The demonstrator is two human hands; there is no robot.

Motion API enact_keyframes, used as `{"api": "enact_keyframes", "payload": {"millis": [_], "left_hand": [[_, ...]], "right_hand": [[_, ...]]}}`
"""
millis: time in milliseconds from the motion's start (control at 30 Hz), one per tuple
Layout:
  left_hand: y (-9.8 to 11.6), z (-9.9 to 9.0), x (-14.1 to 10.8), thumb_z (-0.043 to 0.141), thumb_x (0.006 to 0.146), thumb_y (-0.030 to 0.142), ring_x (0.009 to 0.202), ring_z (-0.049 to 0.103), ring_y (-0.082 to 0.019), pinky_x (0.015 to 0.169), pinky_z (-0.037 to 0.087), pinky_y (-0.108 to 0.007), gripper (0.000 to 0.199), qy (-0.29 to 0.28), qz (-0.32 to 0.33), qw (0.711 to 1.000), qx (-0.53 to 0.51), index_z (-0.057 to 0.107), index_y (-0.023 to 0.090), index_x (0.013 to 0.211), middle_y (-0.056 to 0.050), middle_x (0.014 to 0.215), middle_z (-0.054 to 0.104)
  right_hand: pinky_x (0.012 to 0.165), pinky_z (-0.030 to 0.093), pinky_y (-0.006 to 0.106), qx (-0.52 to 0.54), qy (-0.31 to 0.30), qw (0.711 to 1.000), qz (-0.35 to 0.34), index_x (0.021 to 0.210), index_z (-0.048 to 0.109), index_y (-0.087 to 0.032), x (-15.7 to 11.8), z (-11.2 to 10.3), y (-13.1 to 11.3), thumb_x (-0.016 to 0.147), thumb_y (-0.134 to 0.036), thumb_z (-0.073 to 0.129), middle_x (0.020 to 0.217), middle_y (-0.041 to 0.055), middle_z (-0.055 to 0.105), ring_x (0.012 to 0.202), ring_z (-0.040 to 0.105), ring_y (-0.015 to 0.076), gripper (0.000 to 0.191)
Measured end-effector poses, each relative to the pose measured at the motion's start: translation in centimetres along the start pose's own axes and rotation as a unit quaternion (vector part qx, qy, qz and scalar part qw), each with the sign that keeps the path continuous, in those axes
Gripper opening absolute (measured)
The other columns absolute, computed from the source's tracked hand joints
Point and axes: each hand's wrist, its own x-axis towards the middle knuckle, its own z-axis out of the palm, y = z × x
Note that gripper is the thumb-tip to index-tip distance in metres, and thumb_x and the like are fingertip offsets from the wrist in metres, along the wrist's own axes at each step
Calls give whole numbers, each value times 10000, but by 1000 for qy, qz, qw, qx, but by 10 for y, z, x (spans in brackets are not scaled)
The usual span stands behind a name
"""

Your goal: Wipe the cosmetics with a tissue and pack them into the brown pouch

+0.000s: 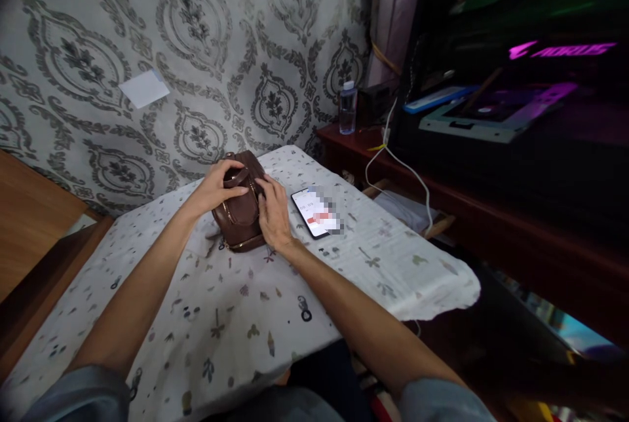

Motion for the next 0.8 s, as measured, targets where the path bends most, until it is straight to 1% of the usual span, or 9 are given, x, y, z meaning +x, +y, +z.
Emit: {"api": "enact_keyframes", "payload": {"millis": [200, 267, 367, 433, 500, 567, 633, 733, 800], "left_hand": [[4, -2, 0, 766, 722, 296, 1152, 538, -291, 997, 422, -409, 455, -6, 9, 999, 31, 621, 241, 1150, -46, 1105, 622], [7, -3, -2, 764, 735, 335, 1158, 538, -294, 996, 424, -410, 476, -17, 15, 999, 48, 612, 238, 1175, -54, 1148, 617], [11, -3, -4, 788, 718, 409, 1181, 530, -311, 1004, 421, -427, 577, -37, 15, 995, 90, 590, 230, 1229, -75, 1235, 596], [13, -2, -5, 796, 710, 431, 1197, 524, -320, 1017, 418, -439, 621, -41, 13, 993, 111, 576, 232, 1255, -80, 1264, 587], [14, -1, -5, 792, 717, 435, 1208, 523, -320, 1029, 415, -446, 618, -38, 15, 992, 118, 571, 240, 1260, -76, 1273, 587], [14, -2, -6, 783, 726, 441, 1215, 522, -321, 1034, 415, -451, 608, -40, 19, 992, 117, 570, 242, 1260, -76, 1282, 588], [14, -5, -6, 771, 737, 451, 1231, 515, -324, 1043, 412, -454, 616, -53, 19, 992, 111, 565, 229, 1274, -86, 1301, 582], [13, -11, -8, 776, 723, 484, 1305, 466, -340, 1092, 382, -464, 727, -93, 22, 990, 102, 523, 202, 1344, -117, 1382, 537], [11, -14, -8, 791, 696, 512, 1360, 421, -356, 1130, 349, -478, 825, -121, 36, 987, 100, 481, 203, 1395, -131, 1454, 487]], "right_hand": [[1167, 383, 429, -5, 1, 1000, -5, 1360, 506, -171, 0, -1, 0, 1031, -274, 332, 1368, 153, 544, 1331, 476, 220, 386], [1171, 377, 442, 2, 1, 1000, -8, 1359, 503, -167, 0, -1, 0, 1034, -283, 332, 1369, 156, 539, 1336, 469, 223, 385], [1170, 375, 475, 11, 2, 1000, -12, 1356, 502, -168, 0, -1, 0, 1038, -302, 333, 1373, 162, 531, 1346, 460, 234, 384], [1165, 378, 492, 17, 4, 1000, -12, 1358, 498, -169, 0, -1, 0, 1040, -321, 333, 1372, 167, 531, 1344, 463, 242, 389], [1161, 380, 508, 21, 2, 1000, -9, 1379, 475, -172, 0, -1, 1, 1040, -349, 331, 1380, 170, 528, 1346, 464, 251, 408], [1166, 372, 523, 25, -7, 1000, -3, 1423, 425, -164, -2, -2, 2, 1033, -397, 354, 1406, 178, 512, 1364, 450, 265, 460], [1178, 353, 538, 27, -28, 999, 8, 1480, 352, -155, -5, -4, 3, 1015, -463, 396, 1455, 189, 475, 1396, 422, 281, 560], [1200, 314, 561, 32, -70, 997, 15, 1549, 236, -151, -11, -7, 6, 972, -568, 453, 1538, 201, 391, 1448, 365, 306, 744], [1212, 289, 570, 39, -94, 995, 14, 1573, 181, -151, -15, -10, 9, 948, -615, 474, 1579, 203, 337, 1478, 323, 319, 832]]}}
